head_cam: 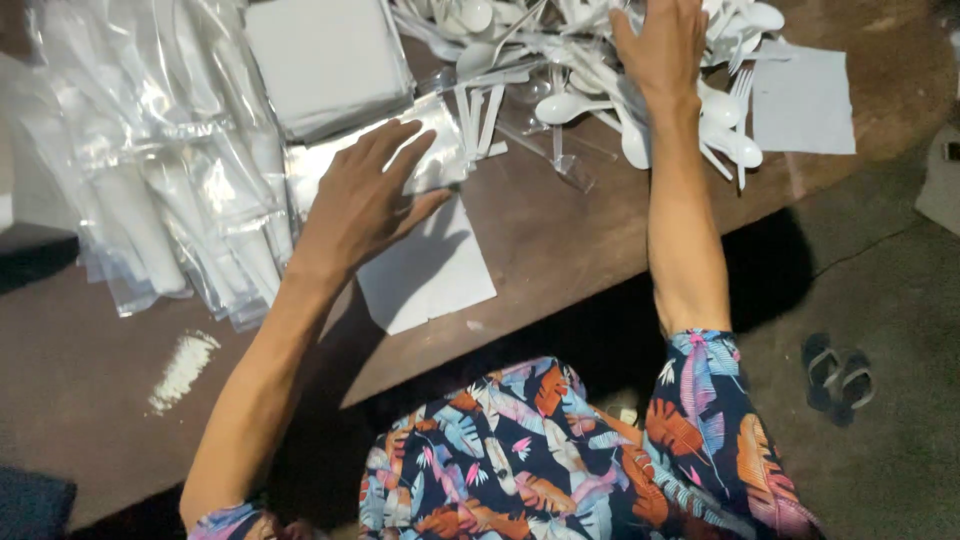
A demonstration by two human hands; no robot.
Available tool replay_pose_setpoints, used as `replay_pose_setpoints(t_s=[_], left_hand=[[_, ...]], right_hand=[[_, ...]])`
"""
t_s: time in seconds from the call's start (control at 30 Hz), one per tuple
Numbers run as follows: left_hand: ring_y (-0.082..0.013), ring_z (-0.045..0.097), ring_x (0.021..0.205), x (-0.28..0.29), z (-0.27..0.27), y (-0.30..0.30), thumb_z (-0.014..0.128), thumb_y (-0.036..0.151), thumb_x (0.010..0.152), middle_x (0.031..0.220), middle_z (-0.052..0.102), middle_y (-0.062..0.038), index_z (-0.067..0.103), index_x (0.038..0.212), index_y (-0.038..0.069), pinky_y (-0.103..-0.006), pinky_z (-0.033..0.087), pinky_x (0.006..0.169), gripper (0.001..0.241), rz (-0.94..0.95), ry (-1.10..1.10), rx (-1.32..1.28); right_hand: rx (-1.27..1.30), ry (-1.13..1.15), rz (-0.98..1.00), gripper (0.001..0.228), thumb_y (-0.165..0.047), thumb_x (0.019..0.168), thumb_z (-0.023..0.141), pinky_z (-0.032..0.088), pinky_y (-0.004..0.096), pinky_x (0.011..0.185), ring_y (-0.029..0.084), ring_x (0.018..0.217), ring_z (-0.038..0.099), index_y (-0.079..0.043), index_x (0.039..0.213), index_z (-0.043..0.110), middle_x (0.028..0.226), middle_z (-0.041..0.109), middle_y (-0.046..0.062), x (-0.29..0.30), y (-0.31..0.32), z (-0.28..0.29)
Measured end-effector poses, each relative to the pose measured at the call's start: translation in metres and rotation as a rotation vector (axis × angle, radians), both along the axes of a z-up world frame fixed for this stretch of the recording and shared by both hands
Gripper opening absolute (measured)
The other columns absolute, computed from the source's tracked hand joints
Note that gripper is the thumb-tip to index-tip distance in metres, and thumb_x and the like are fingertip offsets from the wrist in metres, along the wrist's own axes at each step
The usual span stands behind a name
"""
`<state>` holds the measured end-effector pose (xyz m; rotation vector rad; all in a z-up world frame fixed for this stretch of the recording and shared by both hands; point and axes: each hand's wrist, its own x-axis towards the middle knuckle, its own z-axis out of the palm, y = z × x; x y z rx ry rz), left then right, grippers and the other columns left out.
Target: The person places plastic spoons and forks into plastic bags, folds napkins, and combines them into packaged sets on a wooden table.
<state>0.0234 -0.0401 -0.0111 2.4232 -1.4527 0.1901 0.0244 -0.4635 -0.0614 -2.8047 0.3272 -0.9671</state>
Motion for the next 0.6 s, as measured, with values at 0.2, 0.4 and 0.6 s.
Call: replay_pose_setpoints(t_s=[0.2, 0.4, 0.6], left_hand=[[-0.0357, 0.061, 0.115, 0.083, -0.021, -0.109, 0.059, 0.037, 0.107, 0.130, 0.065, -0.012, 0.062, 0.135, 0.012, -0.0536, 0.050, 0.086, 0.038, -0.024, -0.133, -0.100], [-0.0337, 0.065, 0.104, 0.144, -0.045, -0.198, 0.057, 0.008, 0.101, 0.123, 0.067, -0.015, 0.065, 0.127, 0.011, -0.0553, 0.053, 0.087, 0.027, 0.038, -0.235, -0.089], [-0.0319, 0.054, 0.115, 0.190, -0.055, -0.244, 0.070, -0.003, 0.084, 0.129, 0.061, -0.010, 0.069, 0.126, 0.017, -0.0509, 0.050, 0.091, 0.046, 0.089, -0.511, -0.046]], right_hand=[[0.066, 0.153, -0.072, 0.039, -0.041, 0.100, 0.064, 0.040, 0.047, 0.087, 0.029, 0.099, 0.058, -0.010, 0.121, 0.073, 0.106, 0.067, 0.012, 0.011, -0.002, -0.021], [0.046, 0.124, -0.024, 0.039, -0.030, 0.095, 0.064, 0.037, 0.040, 0.086, 0.022, 0.094, 0.054, -0.009, 0.127, 0.072, 0.102, 0.065, 0.008, -0.003, -0.001, -0.027], [0.135, 0.104, -0.067, 0.048, -0.029, 0.092, 0.062, 0.041, 0.045, 0.090, 0.028, 0.100, 0.054, -0.007, 0.134, 0.068, 0.107, 0.061, 0.012, -0.008, 0.007, -0.016]])
